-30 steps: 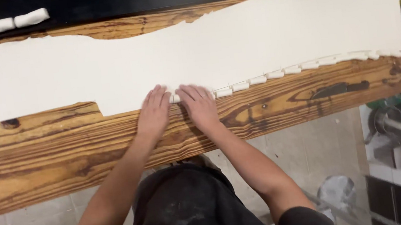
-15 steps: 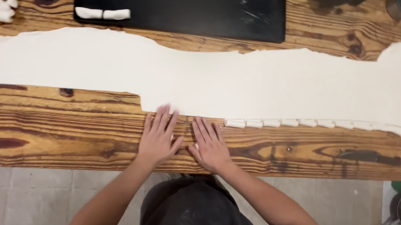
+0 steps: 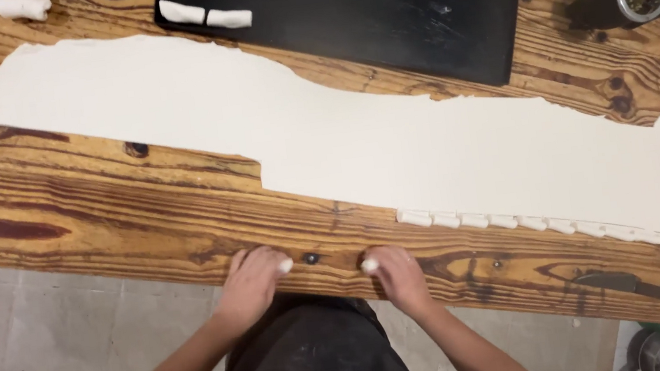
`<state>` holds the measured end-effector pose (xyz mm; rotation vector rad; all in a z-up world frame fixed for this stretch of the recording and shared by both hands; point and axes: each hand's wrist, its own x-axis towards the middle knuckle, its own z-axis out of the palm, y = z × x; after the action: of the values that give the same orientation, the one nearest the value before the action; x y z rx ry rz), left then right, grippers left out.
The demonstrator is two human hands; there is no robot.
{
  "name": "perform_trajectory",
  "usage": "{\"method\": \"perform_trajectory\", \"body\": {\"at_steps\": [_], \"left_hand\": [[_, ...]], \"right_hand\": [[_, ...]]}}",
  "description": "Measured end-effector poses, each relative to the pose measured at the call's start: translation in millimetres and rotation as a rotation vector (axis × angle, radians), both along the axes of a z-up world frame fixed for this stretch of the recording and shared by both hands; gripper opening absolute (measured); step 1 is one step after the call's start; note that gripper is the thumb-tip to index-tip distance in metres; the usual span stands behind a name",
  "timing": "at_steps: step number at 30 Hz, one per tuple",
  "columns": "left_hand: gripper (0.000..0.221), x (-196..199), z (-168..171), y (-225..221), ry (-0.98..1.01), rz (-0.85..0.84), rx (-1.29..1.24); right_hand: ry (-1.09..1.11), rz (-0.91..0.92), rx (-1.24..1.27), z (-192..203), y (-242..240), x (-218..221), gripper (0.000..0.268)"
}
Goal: Weighing, rolling, and cutting dough into small pieces before arranging them on a baking tray.
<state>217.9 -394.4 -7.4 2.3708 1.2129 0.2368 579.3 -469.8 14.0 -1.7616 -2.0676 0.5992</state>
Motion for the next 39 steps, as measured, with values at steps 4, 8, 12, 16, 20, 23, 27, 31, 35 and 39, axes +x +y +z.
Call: {"method": "perform_trajectory", "body": {"at_steps": [4,8,12,16,20,23,27,31,35,39], "left_hand": [[0.018,32.0,95.4,150.2,-0.373,0.324,-0.526],[0.058,63.2,54.3,328.8,-0.253,0.161,-0.538],[0.036,101.8,97.4,451.1,-0.323,-0.100,-0.338],[0.033,113.0,103.6,487.1,-0.208,-0.125,-0.355],[0.031,109.8,111.1,489.2,-0.117,-0.015,-0.472],[0.031,109.7,83.0,493.3,-0.089,-0.039,-0.389],[0.030,114.0,33.3,499.8,-0.014,-0.259,-0.027],[0.019,106.3,67.4,468.6,0.057,-0.335,0.307],[0.042,90.2,80.7,360.0,-0.261,-0.107,0.214],[0.044,108.2,91.3,210.0,-0.333,-0.147,0.109]], "right_hand": [[0.341,-0.442,-0.404,86.6,121.3,-35.6,0.024],[0.637,-0.464,-0.241,117.0,256.9,-44.8,0.043],[0.332,-0.222,0.020,103.5,370.6,-32.7,0.026],[0.235,-0.151,0.129,91.1,424.1,-27.6,0.030],[0.239,-0.099,0.099,81.6,447.0,-33.1,0.025],[0.143,-0.084,0.109,60.9,456.7,-28.5,0.022],[-0.103,-0.052,0.103,55.2,459.7,-25.7,0.018],[-0.263,0.071,0.173,70.2,445.6,-22.1,0.031],[0.135,-0.123,0.164,74.8,317.5,-39.2,0.031],[0.222,0.035,0.117,67.7,129.4,-64.3,0.024]]}}
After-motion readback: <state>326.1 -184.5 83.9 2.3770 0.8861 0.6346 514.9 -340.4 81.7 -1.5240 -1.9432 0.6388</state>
